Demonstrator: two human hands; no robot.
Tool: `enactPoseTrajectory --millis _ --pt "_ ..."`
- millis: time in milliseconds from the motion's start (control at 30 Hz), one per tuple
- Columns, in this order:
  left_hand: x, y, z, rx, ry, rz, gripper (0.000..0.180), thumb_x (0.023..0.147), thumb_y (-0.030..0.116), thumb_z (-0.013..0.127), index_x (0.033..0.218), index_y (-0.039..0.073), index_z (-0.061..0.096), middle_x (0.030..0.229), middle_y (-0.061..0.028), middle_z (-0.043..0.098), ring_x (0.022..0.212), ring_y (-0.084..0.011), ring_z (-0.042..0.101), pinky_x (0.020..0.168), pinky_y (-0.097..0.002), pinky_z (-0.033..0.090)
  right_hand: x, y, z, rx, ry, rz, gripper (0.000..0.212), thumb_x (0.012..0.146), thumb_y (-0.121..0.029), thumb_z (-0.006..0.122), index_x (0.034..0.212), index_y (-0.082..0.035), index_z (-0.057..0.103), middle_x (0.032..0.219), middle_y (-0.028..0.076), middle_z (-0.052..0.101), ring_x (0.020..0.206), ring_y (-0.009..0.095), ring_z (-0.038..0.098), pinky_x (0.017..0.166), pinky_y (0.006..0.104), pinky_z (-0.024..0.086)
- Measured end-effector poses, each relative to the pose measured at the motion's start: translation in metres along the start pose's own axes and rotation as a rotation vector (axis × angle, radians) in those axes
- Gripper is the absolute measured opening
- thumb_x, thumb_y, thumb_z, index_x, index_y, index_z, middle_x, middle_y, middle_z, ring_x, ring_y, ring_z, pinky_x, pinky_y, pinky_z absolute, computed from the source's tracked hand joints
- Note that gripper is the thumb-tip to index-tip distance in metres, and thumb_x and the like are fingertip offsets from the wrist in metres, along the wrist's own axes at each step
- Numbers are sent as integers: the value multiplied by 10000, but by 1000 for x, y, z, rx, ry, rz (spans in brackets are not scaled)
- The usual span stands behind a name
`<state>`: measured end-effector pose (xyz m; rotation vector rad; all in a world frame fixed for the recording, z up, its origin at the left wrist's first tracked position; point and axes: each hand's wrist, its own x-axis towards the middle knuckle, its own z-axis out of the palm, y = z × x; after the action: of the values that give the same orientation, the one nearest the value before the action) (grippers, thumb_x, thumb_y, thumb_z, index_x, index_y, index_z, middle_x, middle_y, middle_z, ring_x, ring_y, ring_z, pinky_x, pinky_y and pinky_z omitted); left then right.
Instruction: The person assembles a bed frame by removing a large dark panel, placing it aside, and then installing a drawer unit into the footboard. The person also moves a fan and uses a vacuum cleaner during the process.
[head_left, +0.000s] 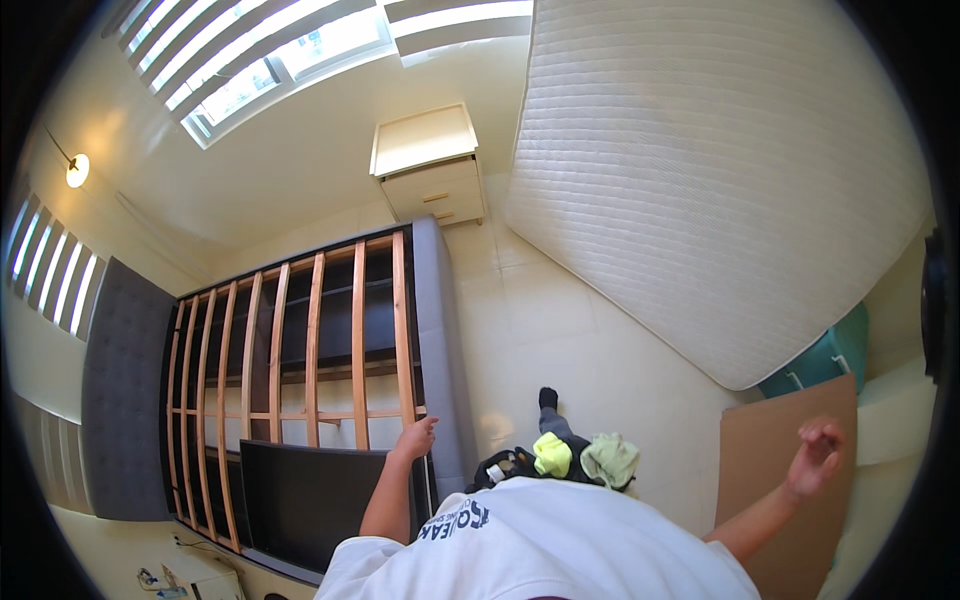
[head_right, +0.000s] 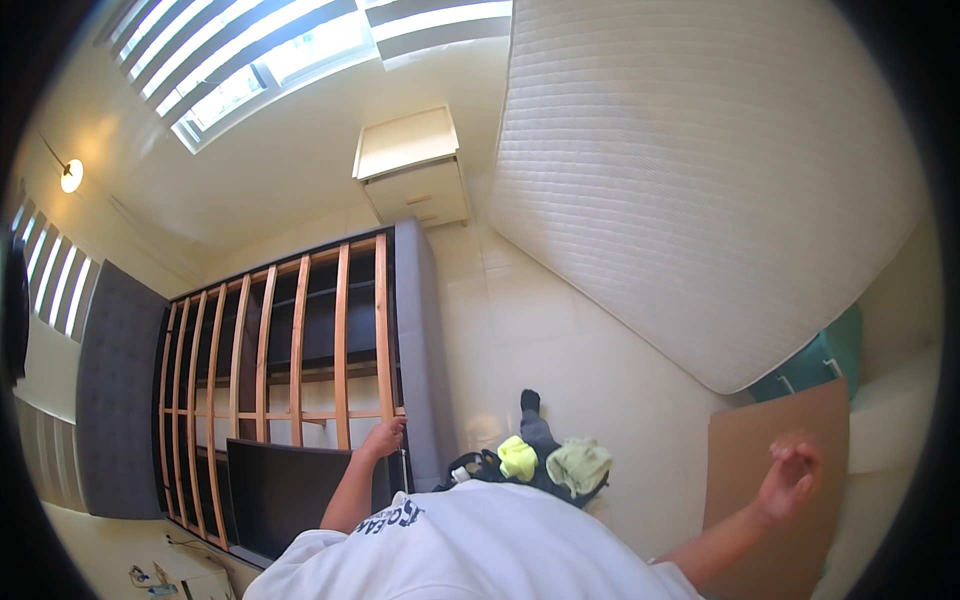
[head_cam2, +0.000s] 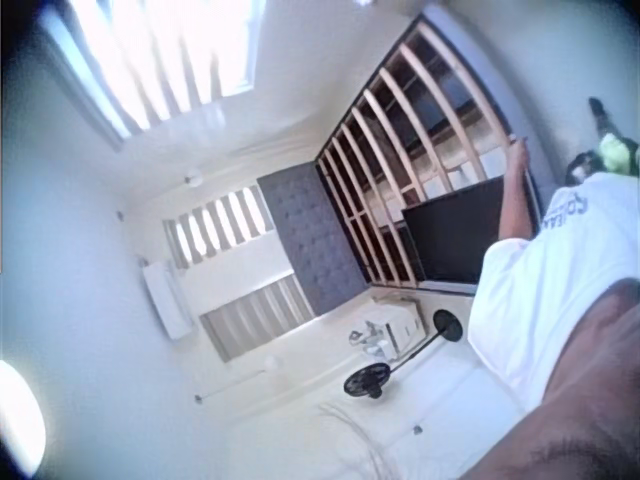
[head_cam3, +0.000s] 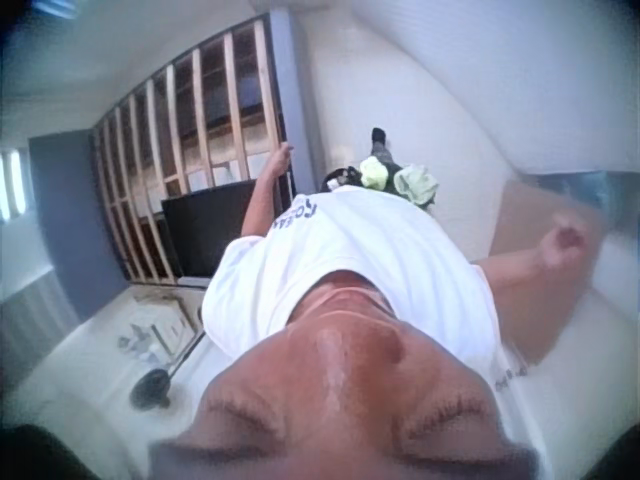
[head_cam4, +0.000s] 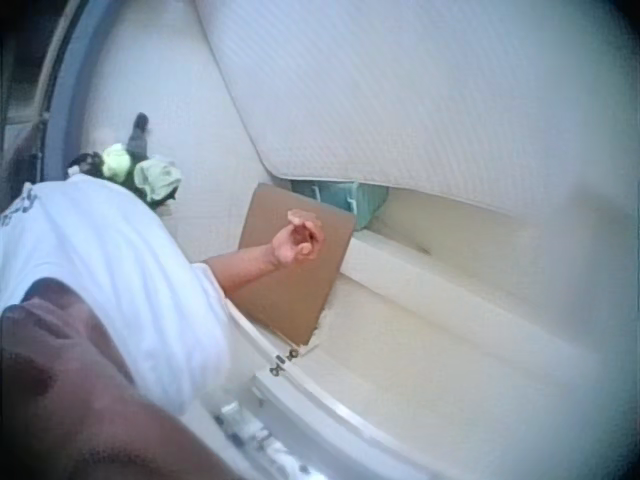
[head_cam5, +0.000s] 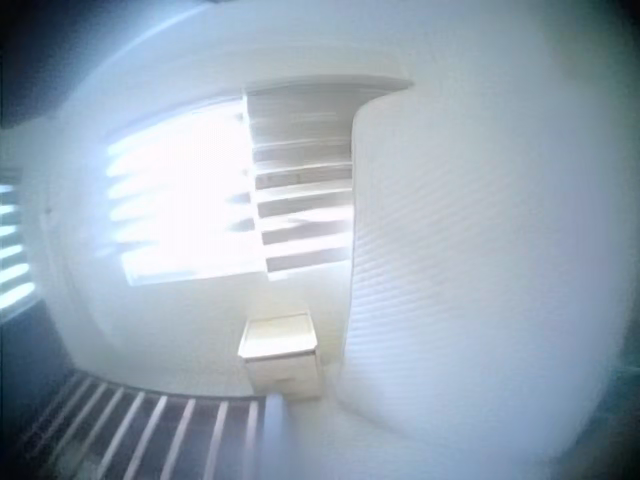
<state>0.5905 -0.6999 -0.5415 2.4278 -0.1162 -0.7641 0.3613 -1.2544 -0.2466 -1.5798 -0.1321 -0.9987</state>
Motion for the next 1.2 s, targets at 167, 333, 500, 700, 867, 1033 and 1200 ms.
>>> enactPoseTrajectory --millis 167,333,500,700,867,1033,1200 --pt "50 8 2 -2 30 -17 369 730 59 474 1099 60 477 865 -159 585 827 -288 563 725 -340 456 146 86 63 160 -187 -91 379 797 -378 496 951 -32 502 719 41 425 679 142 381 629 282 329" --pt "52 10 -12 -203 112 -286 375 723 89 467 1096 61 493 933 -155 579 881 -269 556 779 -337 438 278 189 185 520 -361 -18 405 810 -381 474 932 4 495 705 51 421 674 151 387 599 284 342" --pt "67 -7 -36 -189 107 -589 357 729 118 445 1074 73 524 1031 -161 553 962 -277 529 835 -342 413 346 285 336 614 -594 32 390 802 -377 516 887 3 539 657 78 523 605 156 472 558 272 389" --pt "171 -34 -117 -100 90 -618 365 725 105 440 1079 93 528 969 -188 565 928 -318 532 819 -357 416 397 369 430 513 -583 126 309 782 -320 566 785 -12 571 612 56 528 563 131 498 528 244 405" --pt "317 -32 -240 -132 231 -325 327 745 69 439 1062 75 518 942 -192 570 901 -327 539 782 -377 432 443 438 470 211 -205 465 183 775 -203 533 753 -24 561 590 41 518 533 118 490 489 241 403" --pt "457 57 -386 69 251 -153 307 761 42 416 1054 42 508 945 -205 563 894 -336 536 776 -386 433 491 503 500 -5 -108 611 150 774 -169 524 732 -28 553 582 34 515 516 106 485 479 230 404" --pt "573 97 -452 107 265 -78 342 757 74 438 1094 50 488 988 -174 561 930 -308 530 782 -368 435 542 623 536 -55 -182 777 122 772 -142 517 726 -35 552 561 25 511 485 102 483 459 229 411"
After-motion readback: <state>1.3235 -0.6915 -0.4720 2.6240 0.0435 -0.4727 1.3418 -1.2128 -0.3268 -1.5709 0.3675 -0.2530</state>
